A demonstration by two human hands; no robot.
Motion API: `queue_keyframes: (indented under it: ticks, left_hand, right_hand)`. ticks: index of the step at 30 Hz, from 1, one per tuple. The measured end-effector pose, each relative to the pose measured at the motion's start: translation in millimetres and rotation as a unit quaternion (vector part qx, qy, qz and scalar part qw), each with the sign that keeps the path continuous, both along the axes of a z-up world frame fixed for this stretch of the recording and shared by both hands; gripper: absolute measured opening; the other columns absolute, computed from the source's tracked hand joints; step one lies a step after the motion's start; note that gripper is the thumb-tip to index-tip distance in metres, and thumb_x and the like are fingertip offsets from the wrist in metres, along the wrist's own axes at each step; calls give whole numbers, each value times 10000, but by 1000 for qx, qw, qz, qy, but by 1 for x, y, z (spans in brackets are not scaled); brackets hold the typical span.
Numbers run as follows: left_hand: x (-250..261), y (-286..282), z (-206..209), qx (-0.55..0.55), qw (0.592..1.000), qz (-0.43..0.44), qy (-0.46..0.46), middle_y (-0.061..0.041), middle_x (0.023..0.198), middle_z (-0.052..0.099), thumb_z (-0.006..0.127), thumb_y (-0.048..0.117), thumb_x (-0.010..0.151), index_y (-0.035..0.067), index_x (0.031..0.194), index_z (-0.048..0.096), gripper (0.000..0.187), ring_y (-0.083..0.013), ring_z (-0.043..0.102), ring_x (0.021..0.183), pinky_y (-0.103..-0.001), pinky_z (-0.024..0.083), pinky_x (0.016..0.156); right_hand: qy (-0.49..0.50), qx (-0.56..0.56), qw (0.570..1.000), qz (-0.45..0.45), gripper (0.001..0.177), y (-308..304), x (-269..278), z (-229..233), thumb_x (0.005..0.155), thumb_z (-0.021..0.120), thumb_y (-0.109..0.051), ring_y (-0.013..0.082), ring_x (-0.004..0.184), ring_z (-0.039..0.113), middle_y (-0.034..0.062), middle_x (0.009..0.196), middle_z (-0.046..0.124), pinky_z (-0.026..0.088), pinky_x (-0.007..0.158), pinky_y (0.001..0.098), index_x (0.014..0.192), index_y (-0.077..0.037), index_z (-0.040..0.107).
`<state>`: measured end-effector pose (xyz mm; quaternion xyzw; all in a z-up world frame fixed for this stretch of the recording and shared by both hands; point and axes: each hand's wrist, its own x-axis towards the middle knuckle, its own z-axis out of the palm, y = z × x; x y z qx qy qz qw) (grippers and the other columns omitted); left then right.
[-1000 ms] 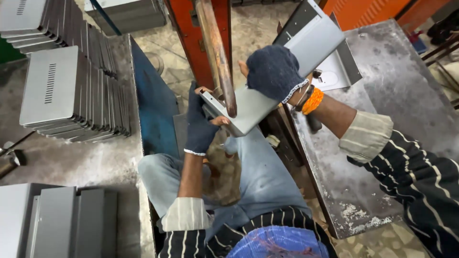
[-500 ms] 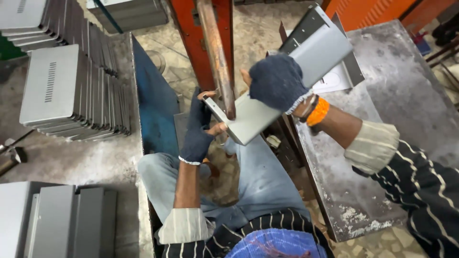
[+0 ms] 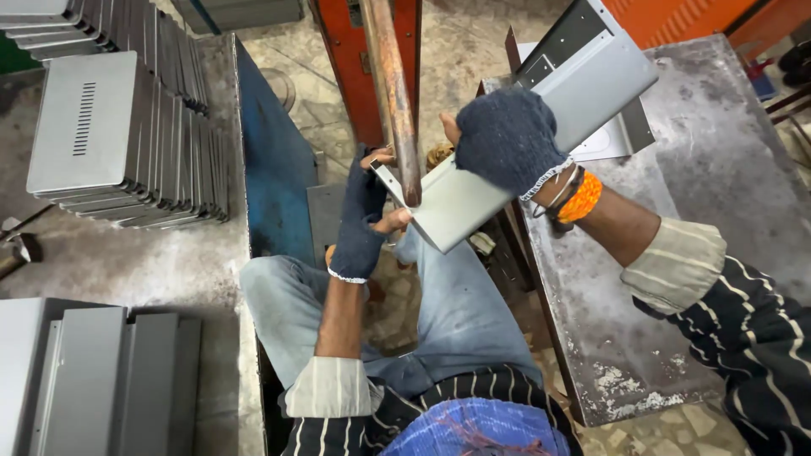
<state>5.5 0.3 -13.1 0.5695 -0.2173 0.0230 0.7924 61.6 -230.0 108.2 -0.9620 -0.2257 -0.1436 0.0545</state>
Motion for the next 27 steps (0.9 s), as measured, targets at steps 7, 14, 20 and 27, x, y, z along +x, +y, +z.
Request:
queue_keyframes:
  ticks: [7, 14, 20, 27]
  left_hand:
    - [-8, -2, 11, -2, 999, 9, 36, -46, 1450, 495, 865, 41, 787, 117, 1451, 486, 768, -204, 504, 1349, -359, 417, 1171]
    - [-9, -6, -1, 3, 999, 34, 31, -40, 1415, 517, 896, 134, 762, 97, 1406, 521, 746, -186, 509, 1342, -334, 426, 1148]
    - [-17, -7, -1, -28, 997, 23, 68, -43, 1333, 537, 898, 182, 739, 86, 1393, 510, 767, -183, 521, 1243, -326, 427, 1011]
    - [21, -4, -10, -50, 993, 19, 104, -34, 1217, 547, 876, 137, 701, 89, 1338, 487, 748, -160, 580, 1021, -306, 530, 819]
  right_hand:
    - [5, 7, 1000, 3, 446, -2, 5, -4, 913, 699, -409, 356, 496, 635, 178, 549, 616, 520, 533, 502, 618, -76, 730]
    - [31, -3, 999, 3, 367, -3, 1, -7, 855, 712, -371, 337, 505, 656, 169, 575, 647, 541, 556, 495, 633, -81, 747]
    - [40, 6, 999, 16, 341, 0, -9, -7, 849, 701, -363, 341, 551, 668, 165, 622, 667, 545, 581, 499, 653, -88, 744]
    - [74, 16, 996, -42, 412, 10, 4, 12, 947, 636, -380, 363, 540, 670, 172, 611, 658, 547, 590, 507, 677, -86, 739]
